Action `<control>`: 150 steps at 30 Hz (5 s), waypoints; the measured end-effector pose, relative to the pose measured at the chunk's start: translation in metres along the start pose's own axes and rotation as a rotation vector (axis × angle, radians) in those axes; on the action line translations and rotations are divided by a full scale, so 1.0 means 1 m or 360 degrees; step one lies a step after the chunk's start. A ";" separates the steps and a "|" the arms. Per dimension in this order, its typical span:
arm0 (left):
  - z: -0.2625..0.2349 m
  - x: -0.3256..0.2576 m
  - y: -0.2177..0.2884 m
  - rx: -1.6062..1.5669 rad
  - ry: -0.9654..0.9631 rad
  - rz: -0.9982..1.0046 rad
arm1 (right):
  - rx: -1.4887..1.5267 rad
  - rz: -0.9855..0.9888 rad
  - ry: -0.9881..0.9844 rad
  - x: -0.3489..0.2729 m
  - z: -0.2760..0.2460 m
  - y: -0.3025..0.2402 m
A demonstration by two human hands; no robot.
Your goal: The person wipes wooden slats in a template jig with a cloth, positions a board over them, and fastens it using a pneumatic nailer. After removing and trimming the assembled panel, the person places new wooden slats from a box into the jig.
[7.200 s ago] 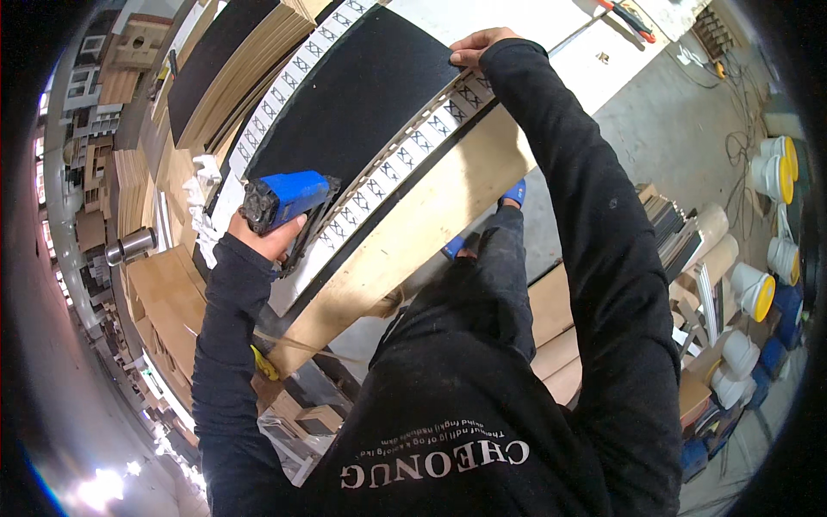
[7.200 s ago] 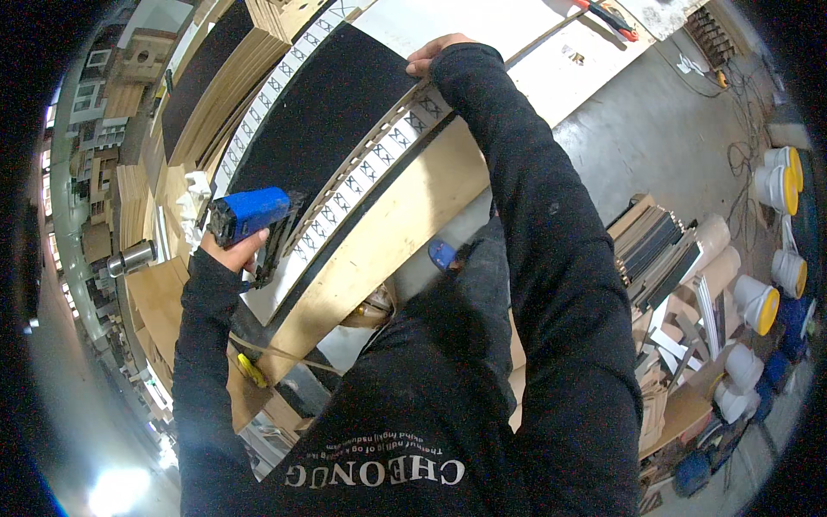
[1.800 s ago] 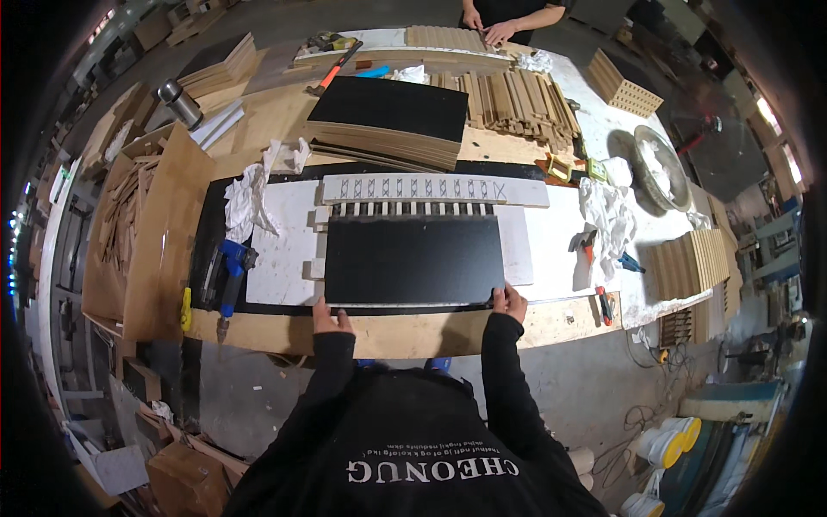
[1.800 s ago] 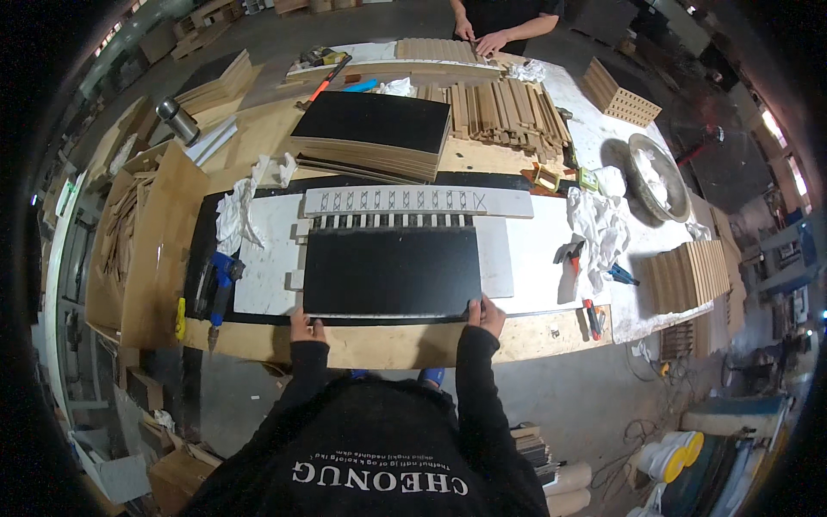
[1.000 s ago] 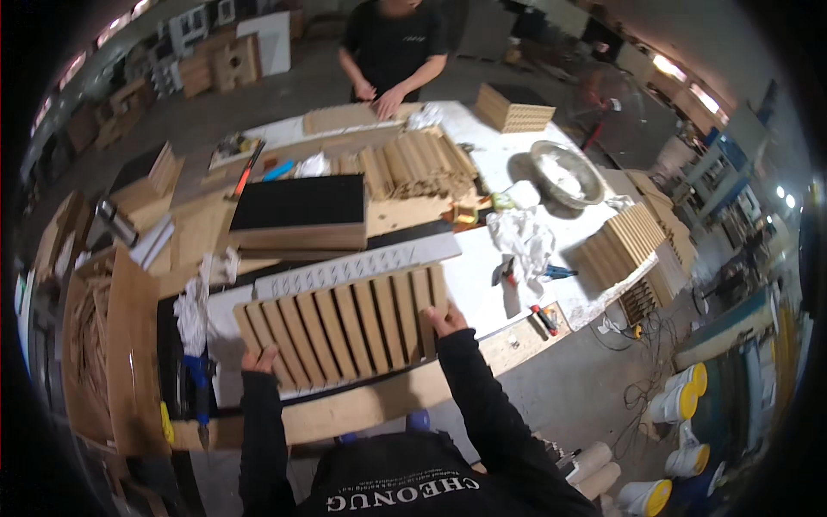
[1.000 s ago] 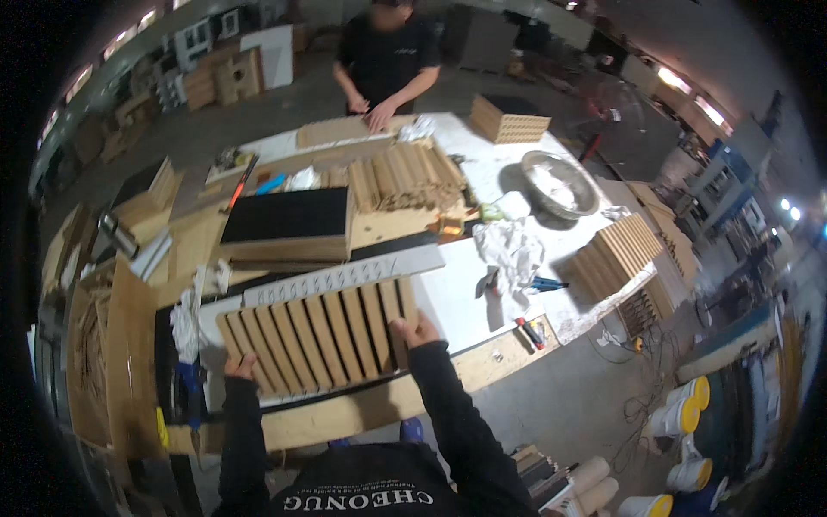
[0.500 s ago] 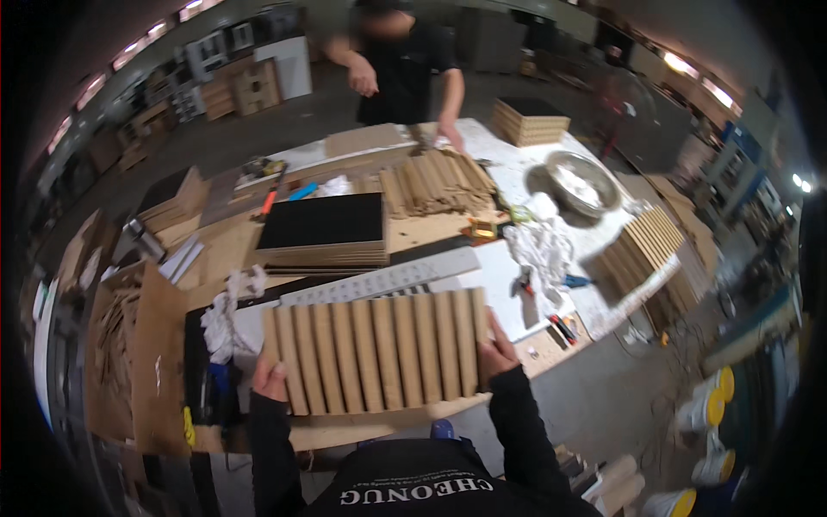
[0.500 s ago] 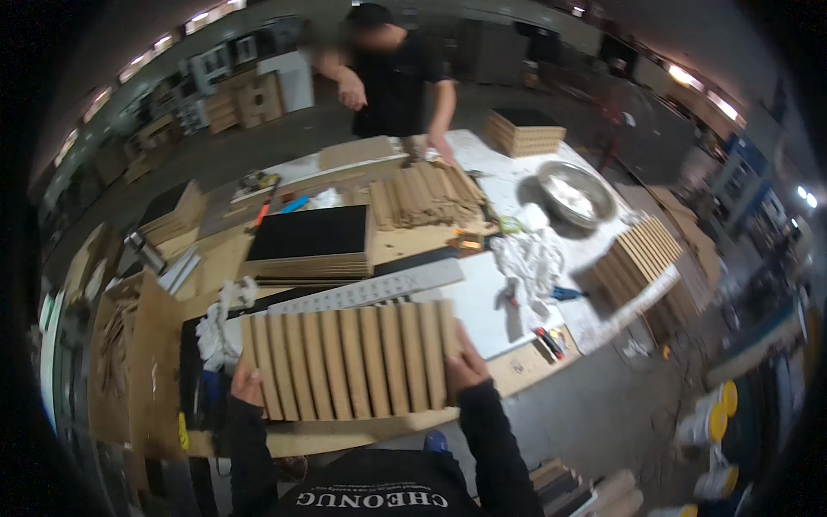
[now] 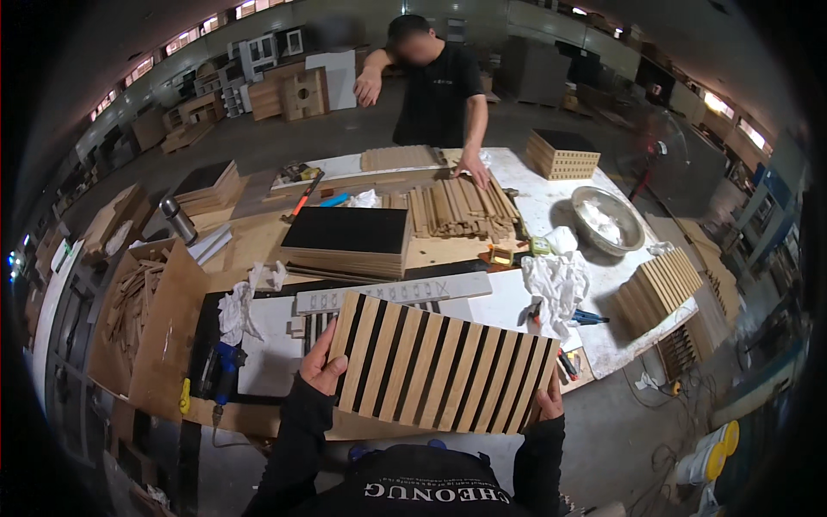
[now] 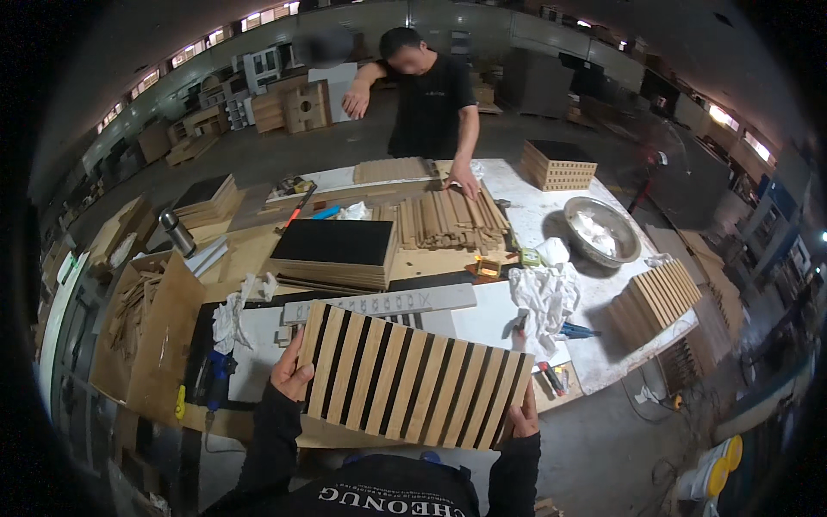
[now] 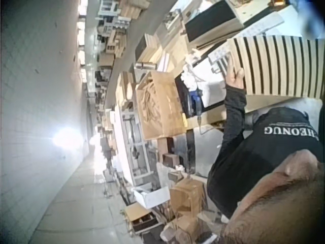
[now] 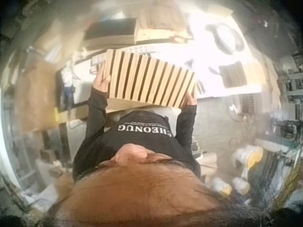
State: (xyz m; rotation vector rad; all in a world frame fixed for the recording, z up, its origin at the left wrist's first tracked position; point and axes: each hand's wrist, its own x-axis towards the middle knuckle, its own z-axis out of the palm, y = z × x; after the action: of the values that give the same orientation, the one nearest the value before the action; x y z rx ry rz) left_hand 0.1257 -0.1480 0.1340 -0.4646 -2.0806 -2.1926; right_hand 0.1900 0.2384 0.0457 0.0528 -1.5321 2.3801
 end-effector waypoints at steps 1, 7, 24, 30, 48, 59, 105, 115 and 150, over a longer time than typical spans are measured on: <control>0.004 0.002 -0.007 -0.0027 -0.0025 0.0031 | 0.0016 0.0110 -0.0025 -0.004 -0.012 -0.002; 0.033 0.009 -0.083 -0.0232 -0.0093 -0.0254 | -0.0172 0.0702 0.0464 -0.030 -0.063 0.009; 0.204 0.106 -0.180 0.0264 -0.0940 -0.0623 | -0.0351 0.0637 0.1071 -0.150 -0.177 -0.066; 0.371 0.145 -0.215 0.0882 -0.1074 0.0768 | 0.0191 0.0260 0.1422 -0.206 -0.210 -0.101; 0.529 0.226 -0.256 0.1707 -0.0911 0.0788 | -0.0053 0.0434 0.1366 -0.110 -0.384 -0.069; 0.447 0.260 -0.233 0.0052 -0.0451 -0.0999 | 0.0144 0.0586 0.1152 -0.047 -0.406 -0.038; 0.410 0.113 -0.117 0.1336 -0.0810 -0.0378 | -0.0022 0.0639 0.1249 0.013 -0.349 -0.058; 0.451 0.122 -0.167 0.1505 -0.0832 -0.0039 | -0.0058 0.0629 0.1287 0.008 -0.343 -0.060; 0.393 0.174 -0.249 0.1763 -0.0560 0.0081 | -0.0049 0.0413 0.1443 -0.029 -0.353 -0.064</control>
State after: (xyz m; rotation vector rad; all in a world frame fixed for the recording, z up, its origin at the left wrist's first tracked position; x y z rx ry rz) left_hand -0.0426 0.2831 -0.0459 -0.7460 -2.9374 -0.6730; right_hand 0.2830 0.5709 -0.0547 -1.1208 -1.1418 2.0487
